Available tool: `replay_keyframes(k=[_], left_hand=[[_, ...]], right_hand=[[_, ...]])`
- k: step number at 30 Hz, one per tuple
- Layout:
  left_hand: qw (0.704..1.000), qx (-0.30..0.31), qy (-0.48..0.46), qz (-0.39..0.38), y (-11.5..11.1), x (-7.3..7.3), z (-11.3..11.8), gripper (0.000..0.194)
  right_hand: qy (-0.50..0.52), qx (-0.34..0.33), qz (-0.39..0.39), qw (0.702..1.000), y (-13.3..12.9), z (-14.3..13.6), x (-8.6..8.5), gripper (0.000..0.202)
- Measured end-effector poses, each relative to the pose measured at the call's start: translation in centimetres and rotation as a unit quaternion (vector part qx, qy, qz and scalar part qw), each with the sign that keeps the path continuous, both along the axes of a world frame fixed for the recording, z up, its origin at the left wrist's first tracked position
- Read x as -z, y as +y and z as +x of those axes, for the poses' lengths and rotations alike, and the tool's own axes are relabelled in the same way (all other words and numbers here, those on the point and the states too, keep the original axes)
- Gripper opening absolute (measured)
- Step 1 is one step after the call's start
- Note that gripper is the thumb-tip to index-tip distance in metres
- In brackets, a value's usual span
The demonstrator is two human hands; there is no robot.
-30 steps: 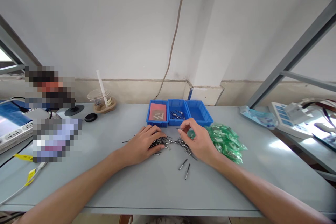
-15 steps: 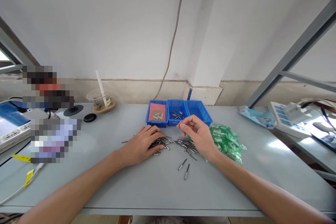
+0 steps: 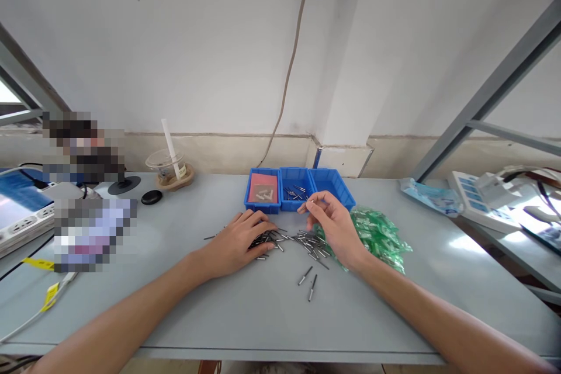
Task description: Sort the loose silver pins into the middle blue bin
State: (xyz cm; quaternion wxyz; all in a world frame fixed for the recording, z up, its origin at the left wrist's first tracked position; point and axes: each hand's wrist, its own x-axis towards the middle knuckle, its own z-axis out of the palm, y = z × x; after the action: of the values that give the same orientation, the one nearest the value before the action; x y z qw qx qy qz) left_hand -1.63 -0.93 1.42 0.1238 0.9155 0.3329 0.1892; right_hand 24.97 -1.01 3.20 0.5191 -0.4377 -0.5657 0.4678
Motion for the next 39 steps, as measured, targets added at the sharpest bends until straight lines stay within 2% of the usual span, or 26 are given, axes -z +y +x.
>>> replay_keyframes(k=[8,18,29,39], left_hand=[[1.000,0.003,-0.005,0.005,0.00,0.14,-0.12,0.032],[1.000,0.004,-0.009,0.010,0.13,0.27,-0.08,0.032],[1.000,0.004,-0.001,0.005,0.09,0.27,-0.13,0.032],[1.000,0.003,0.001,0.004,0.02,0.08,-0.12,0.032]], right_hand=[[-0.047,0.024,0.030,0.998,0.26,0.21,0.27,0.028],[-0.082,0.022,0.023,0.996,-0.09,-0.08,-0.29,0.041],[-0.075,0.027,0.015,0.997,0.24,0.06,0.59,0.028],[-0.069,-0.009,0.016,0.997,-0.02,-0.01,0.13,0.034]])
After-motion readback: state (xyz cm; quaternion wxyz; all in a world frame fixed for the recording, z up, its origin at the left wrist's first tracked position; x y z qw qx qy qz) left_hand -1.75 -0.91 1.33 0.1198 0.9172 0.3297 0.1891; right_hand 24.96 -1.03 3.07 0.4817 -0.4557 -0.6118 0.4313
